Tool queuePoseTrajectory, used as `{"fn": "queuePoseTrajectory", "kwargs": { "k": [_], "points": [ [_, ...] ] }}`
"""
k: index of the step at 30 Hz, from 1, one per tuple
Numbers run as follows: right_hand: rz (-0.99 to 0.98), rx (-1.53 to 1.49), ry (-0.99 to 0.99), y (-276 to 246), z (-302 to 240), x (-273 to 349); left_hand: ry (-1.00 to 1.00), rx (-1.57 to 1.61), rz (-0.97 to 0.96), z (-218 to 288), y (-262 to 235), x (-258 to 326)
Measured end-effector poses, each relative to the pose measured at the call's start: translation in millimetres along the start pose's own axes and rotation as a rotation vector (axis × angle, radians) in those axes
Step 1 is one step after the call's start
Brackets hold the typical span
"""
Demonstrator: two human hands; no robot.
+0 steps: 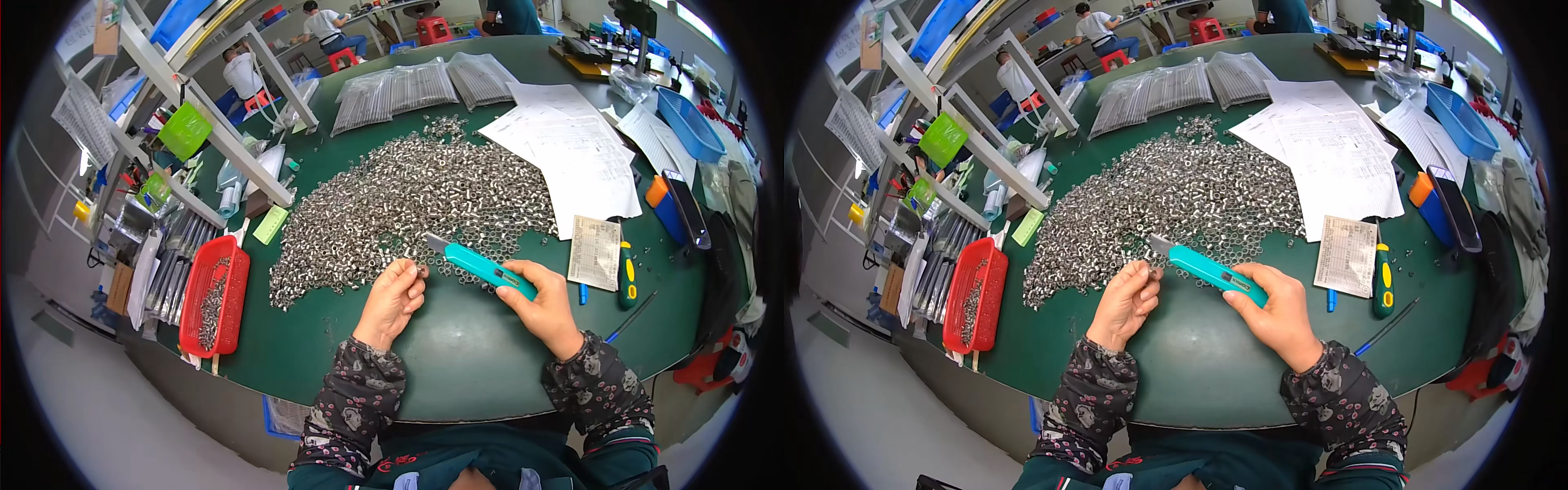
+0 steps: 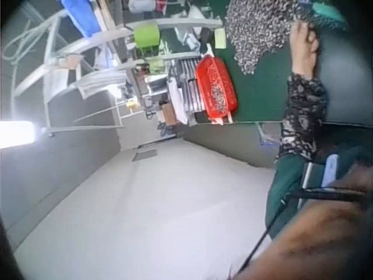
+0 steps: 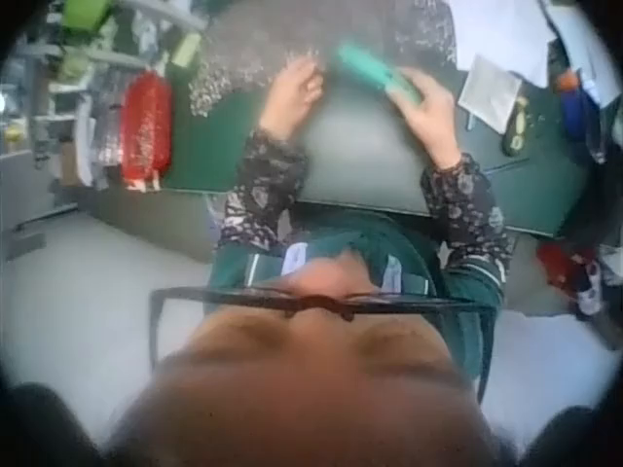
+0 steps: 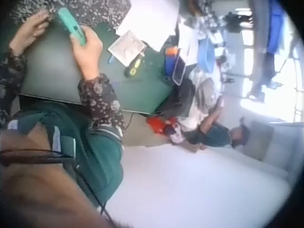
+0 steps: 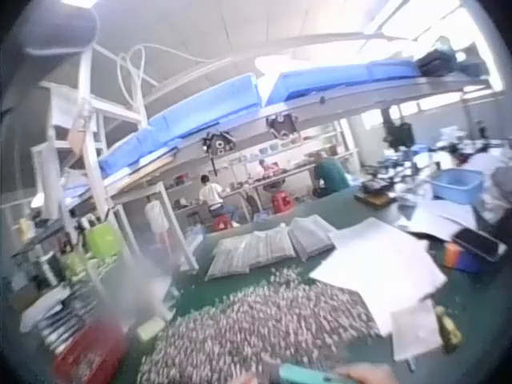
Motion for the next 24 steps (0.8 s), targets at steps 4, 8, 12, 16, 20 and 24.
{"fn": "queuePoseTrajectory", "kwargs": {
  "k": [4, 8, 12, 16, 20, 24],
  "points": [
    [-0.085, 0.032, 0.088, 6.1, 7.8, 0.7, 0.03, 0.14, 0.037, 6.6, 1.0, 1.2],
    [-0.153, 0.051, 0.131, 14.8, 12.0, 2.4, 0.031, 0.18, 0.072, 6.9, -5.2, 3.2],
    [-0.197, 0.077, 0.128, 17.1, 13.9, 3.0, 0.016, 0.174, 0.086, 4.4, -7.1, 1.1],
    [-0.205, 0.071, 0.121, 17.8, 16.0, 4.1, 0.014, 0.163, 0.096, 2.6, -8.5, 0.1],
    [-0.227, 0.068, 0.172, 18.7, 17.4, 3.7, 0.022, 0.114, 0.108, 4.6, -6.4, 1.2],
    [-0.229, 0.058, 0.214, 17.7, 22.0, 4.3, 0.047, 0.048, 0.099, 7.3, -5.6, 2.5]
  ]
}}
Point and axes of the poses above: each hand's wrist, its own x-axis away from the middle knuckle, its own y-axis out of the palm, z = x × y, the point moved 7 cm from there along -x, towards the middle knuckle, and after that the axes turned 13 degrees about -x, right-handed, at the moved point
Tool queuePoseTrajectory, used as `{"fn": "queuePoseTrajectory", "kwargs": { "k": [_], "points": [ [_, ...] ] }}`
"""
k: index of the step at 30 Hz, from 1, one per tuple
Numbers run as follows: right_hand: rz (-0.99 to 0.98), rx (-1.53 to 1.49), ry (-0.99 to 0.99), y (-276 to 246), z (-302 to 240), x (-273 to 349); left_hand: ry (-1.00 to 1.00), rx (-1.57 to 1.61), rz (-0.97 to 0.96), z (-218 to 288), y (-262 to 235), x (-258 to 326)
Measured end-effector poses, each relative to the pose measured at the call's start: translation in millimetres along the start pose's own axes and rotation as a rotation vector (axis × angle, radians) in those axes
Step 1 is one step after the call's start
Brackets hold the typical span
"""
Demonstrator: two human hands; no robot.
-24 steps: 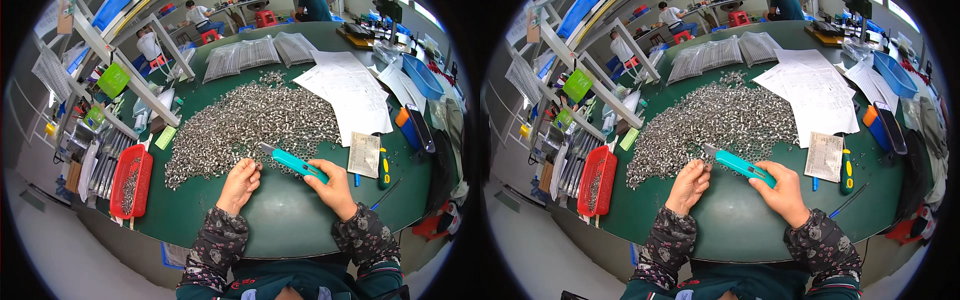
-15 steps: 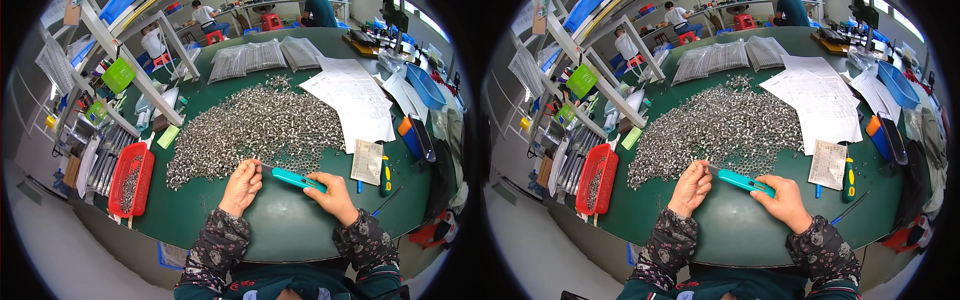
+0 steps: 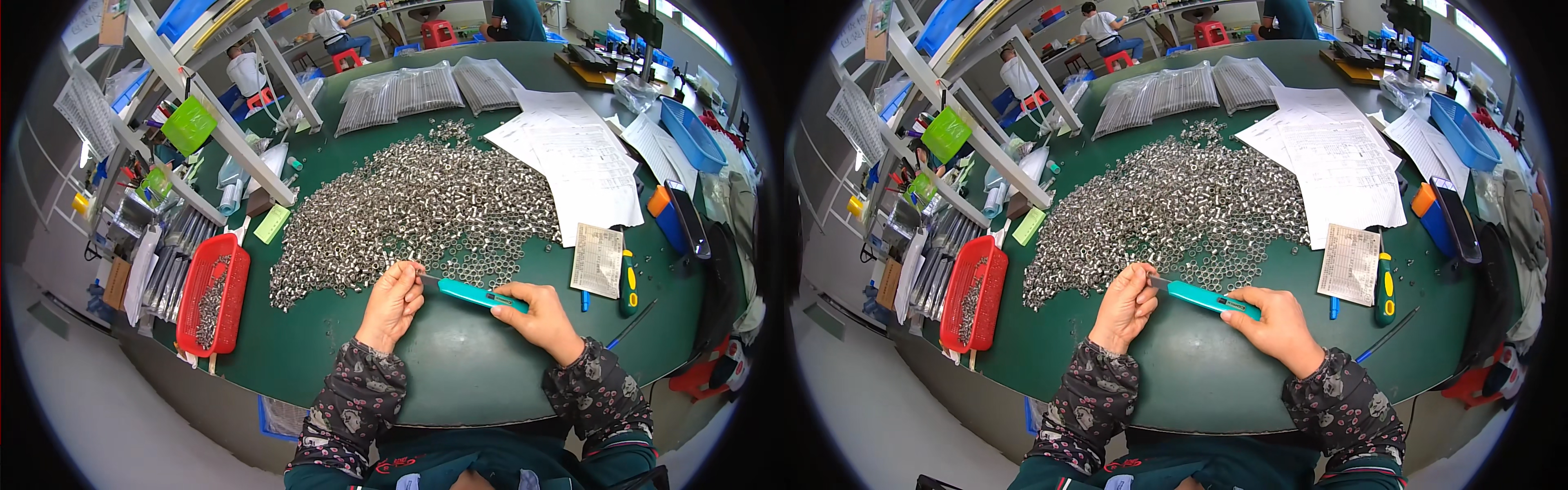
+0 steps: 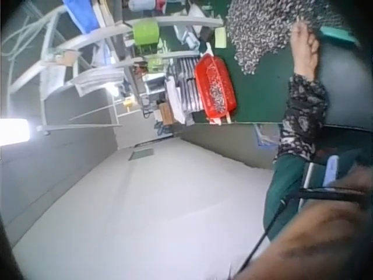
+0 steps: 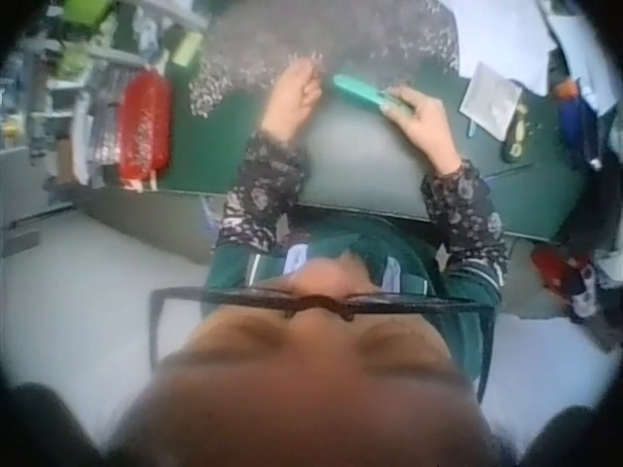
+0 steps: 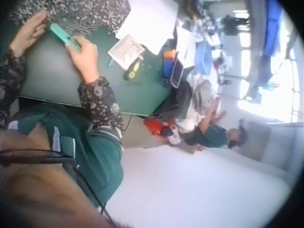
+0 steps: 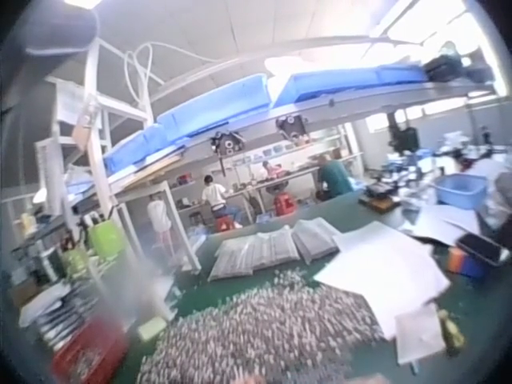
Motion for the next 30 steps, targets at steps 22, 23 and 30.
{"fn": "queuePoseTrajectory", "kwargs": {
  "k": [22, 23, 30],
  "points": [
    [0.06, 0.234, -0.126, -2.5, -19.4, 4.5, -0.025, -0.268, 0.157, 2.1, -2.4, 3.4],
    [0.062, 0.243, -0.13, -2.5, -19.9, 4.7, -0.028, -0.272, 0.151, 1.5, -2.5, 3.2],
    [0.034, 0.26, -0.101, -1.4, -21.6, 3.7, -0.072, -0.301, 0.181, 2.4, -1.9, 5.0]
  ]
}}
Point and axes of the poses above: each hand's wrist, its own x-axis away from the middle knuckle, its own y-axis out of the palm, z = x × y, the point moved 7 cm from there along -x, towards the middle knuckle, and after that the axes turned 13 degrees about -x, right-handed, at the moved point
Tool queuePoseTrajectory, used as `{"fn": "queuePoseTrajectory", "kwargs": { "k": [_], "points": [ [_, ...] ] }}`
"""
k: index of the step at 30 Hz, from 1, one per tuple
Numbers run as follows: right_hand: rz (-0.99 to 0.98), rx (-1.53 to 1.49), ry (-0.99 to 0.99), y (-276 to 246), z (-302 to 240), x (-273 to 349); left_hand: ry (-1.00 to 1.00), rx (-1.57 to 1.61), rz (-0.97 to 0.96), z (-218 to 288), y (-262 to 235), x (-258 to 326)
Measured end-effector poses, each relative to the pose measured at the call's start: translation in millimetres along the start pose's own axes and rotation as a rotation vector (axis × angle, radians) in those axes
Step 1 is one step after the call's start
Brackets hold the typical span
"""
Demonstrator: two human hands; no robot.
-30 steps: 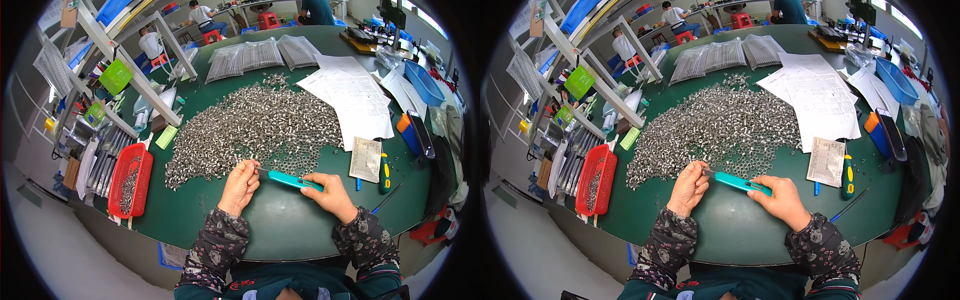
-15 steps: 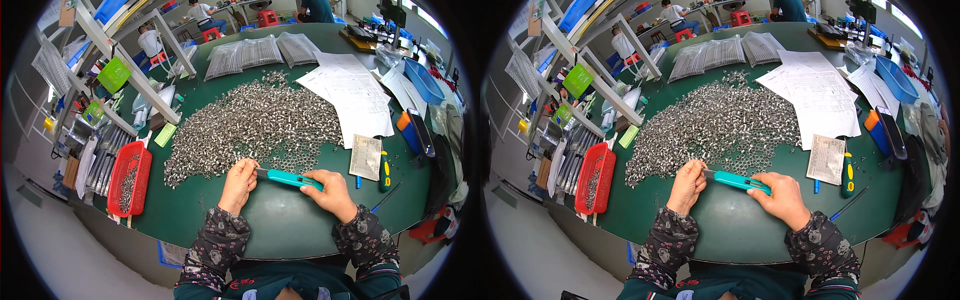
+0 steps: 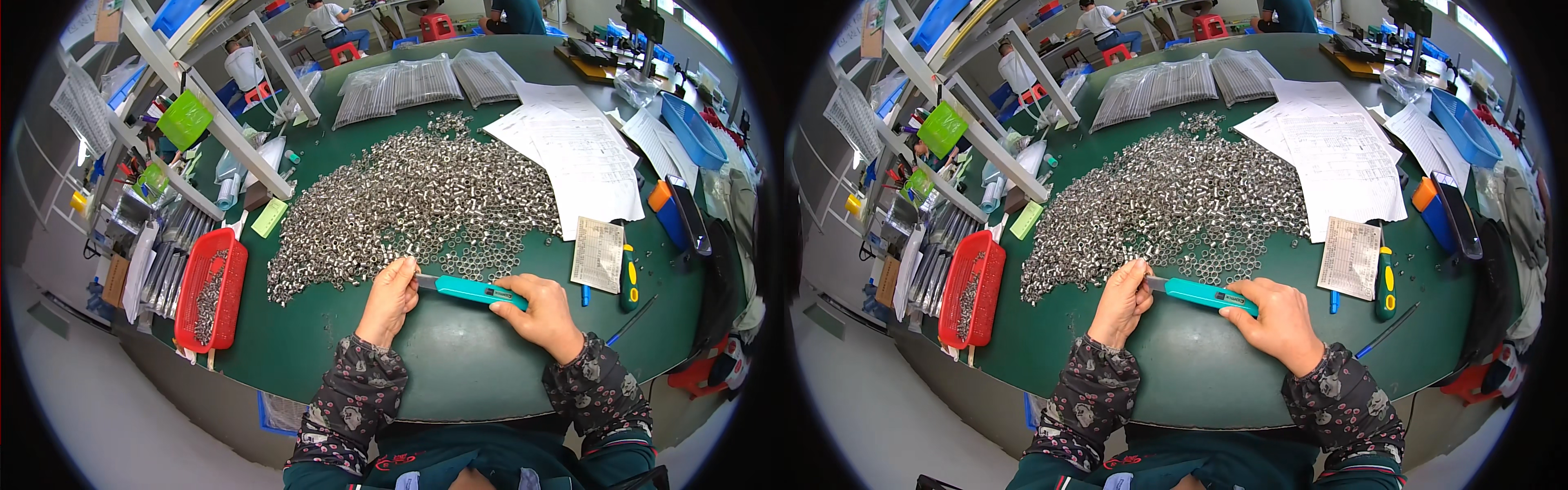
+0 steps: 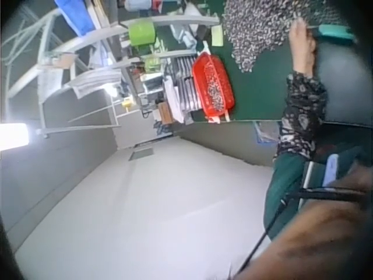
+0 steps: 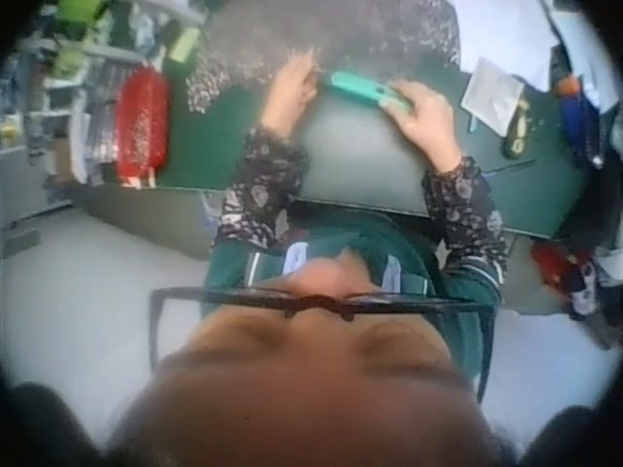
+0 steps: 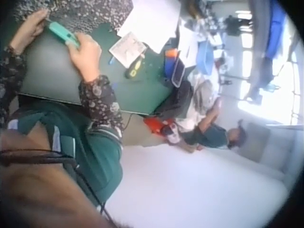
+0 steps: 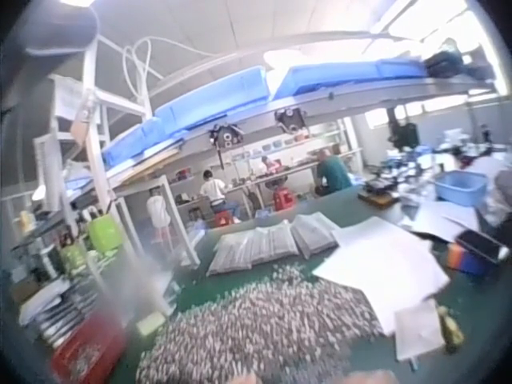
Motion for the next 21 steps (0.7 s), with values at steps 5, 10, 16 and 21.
{"fn": "queuePoseTrajectory", "kwargs": {
  "k": [5, 10, 16, 21],
  "points": [
    [0.012, 0.007, -0.015, -2.0, -1.4, 0.8, -0.012, -0.003, -0.008, 0.8, 1.8, 0.1],
    [0.027, 0.021, -0.054, -2.2, -4.2, 1.0, -0.04, 0.003, -0.012, -1.1, -0.3, -0.2],
    [0.109, 0.13, -0.25, -5.7, -17.8, 2.9, -0.094, 0.09, -0.083, -4.7, 1.7, 0.0],
    [0.214, 0.088, -0.276, -15.9, -17.0, 1.8, -0.075, 0.237, -0.191, -5.1, 4.3, -1.9]
  ]
}}
Point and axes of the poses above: each hand's wrist, its own x-axis away from the middle knuckle, its own y-axis out of the palm, z = x × y, the point moved 7 cm from there along -x, towards the middle knuckle, and after that the axes turned 13 degrees about -x, right-handed, at the moved point
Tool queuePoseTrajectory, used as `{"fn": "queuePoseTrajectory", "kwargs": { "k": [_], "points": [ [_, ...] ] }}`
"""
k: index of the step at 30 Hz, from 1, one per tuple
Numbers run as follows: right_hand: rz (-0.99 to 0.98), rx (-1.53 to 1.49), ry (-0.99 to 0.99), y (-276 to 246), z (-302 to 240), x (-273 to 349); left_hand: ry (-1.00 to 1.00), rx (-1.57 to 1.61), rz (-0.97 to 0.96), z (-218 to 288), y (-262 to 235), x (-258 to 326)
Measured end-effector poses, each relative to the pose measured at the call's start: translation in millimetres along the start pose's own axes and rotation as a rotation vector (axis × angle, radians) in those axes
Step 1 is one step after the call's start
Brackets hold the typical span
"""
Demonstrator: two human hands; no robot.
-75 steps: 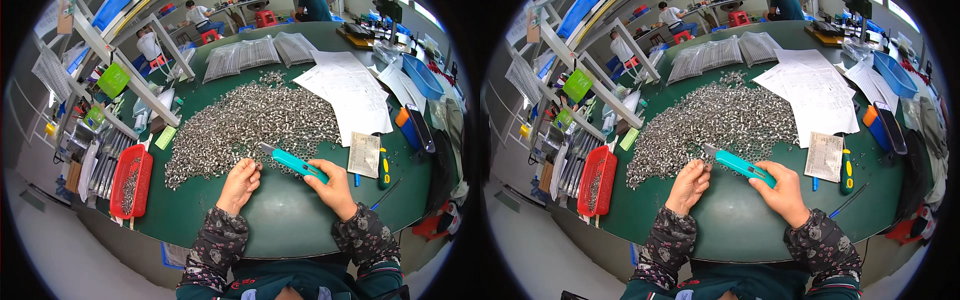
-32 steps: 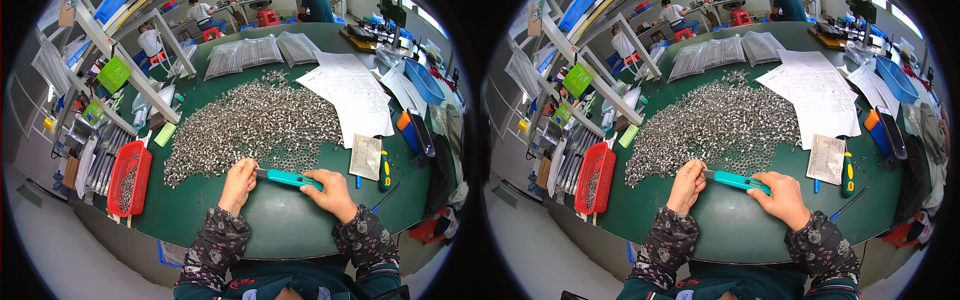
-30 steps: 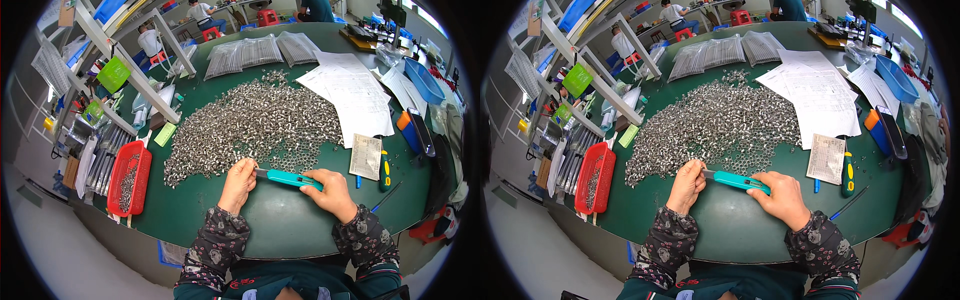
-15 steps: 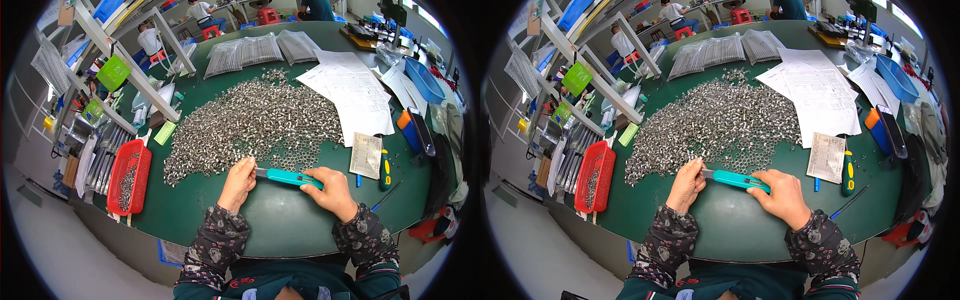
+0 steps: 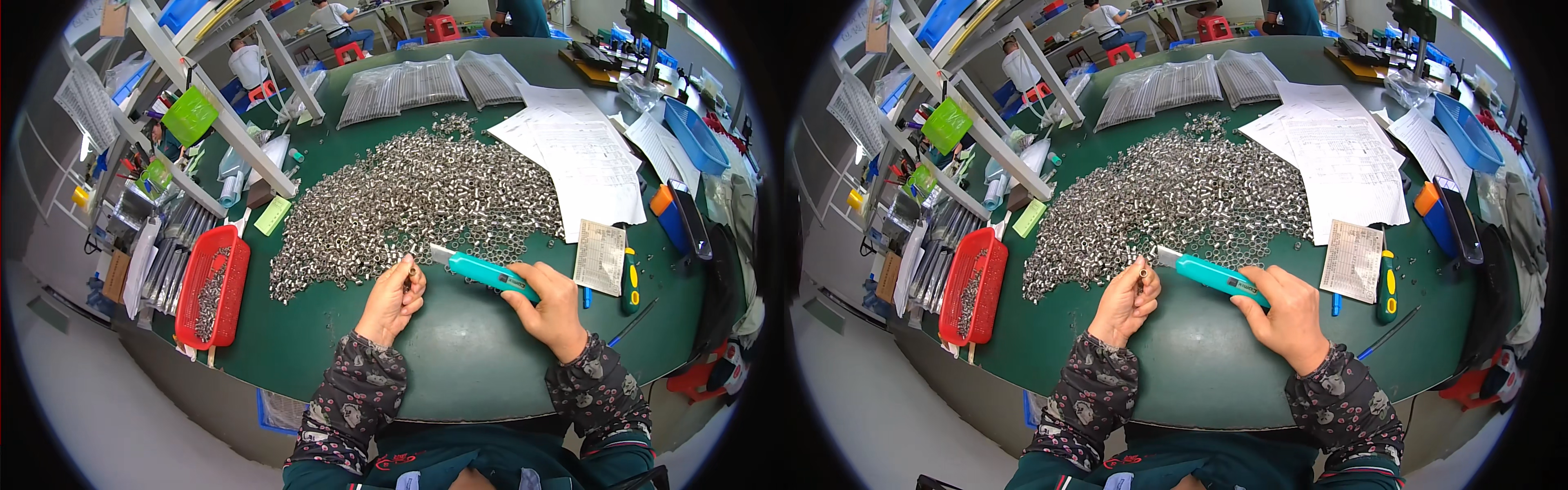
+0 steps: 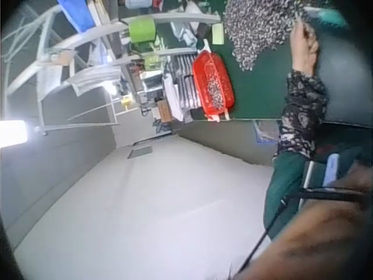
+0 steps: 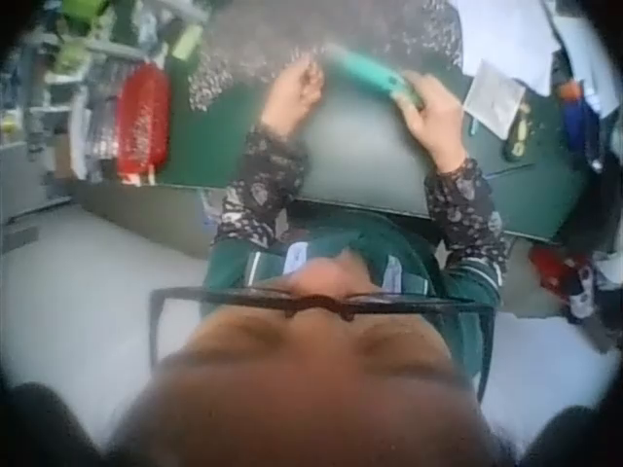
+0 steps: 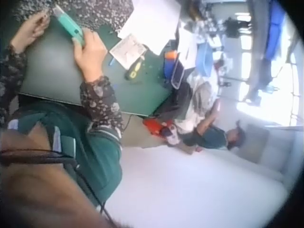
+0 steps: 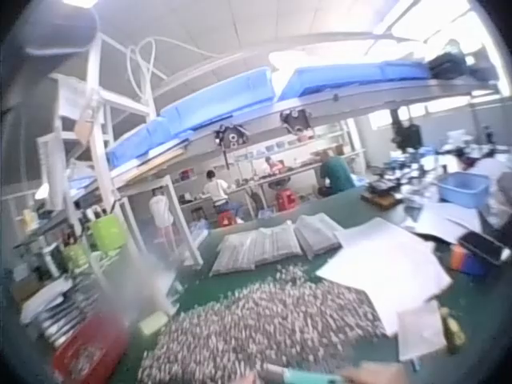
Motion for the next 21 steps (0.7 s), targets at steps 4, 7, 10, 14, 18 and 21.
{"fn": "queuePoseTrajectory", "kwargs": {
  "k": [4, 7, 10, 14, 18, 21],
  "points": [
    [0.031, 0.056, -0.094, 3.0, -12.6, 2.0, 0.052, 0.003, 0.133, 6.6, -7.0, 3.3],
    [-0.072, 0.18, -0.135, 7.8, -16.6, 1.8, 0.234, -0.006, 0.186, 21.4, -12.4, 4.9],
    [-0.176, 0.214, -0.11, 15.3, -15.4, 3.4, 0.263, -0.048, 0.227, 23.2, -15.7, 4.7],
    [-0.132, 0.083, 0.012, 10.9, -7.0, 4.5, 0.232, -0.044, 0.15, 19.4, -12.6, 3.3],
    [-0.098, -0.074, 0.153, 13.3, 10.9, 6.9, 0.19, -0.047, 0.083, 15.7, -8.2, 2.1],
    [-0.112, -0.177, 0.214, 15.9, 16.5, 8.8, 0.189, -0.026, 0.065, 13.1, -5.6, 0.3]
  ]
}}
Point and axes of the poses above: each hand's wrist, its own x-axis away from the middle knuckle, its own y-axis out of the palm, z = x × y, the point moved 7 cm from there along -x, towards the middle knuckle, and after that the axes turned 13 degrees about -x, right-handed, at the moved point
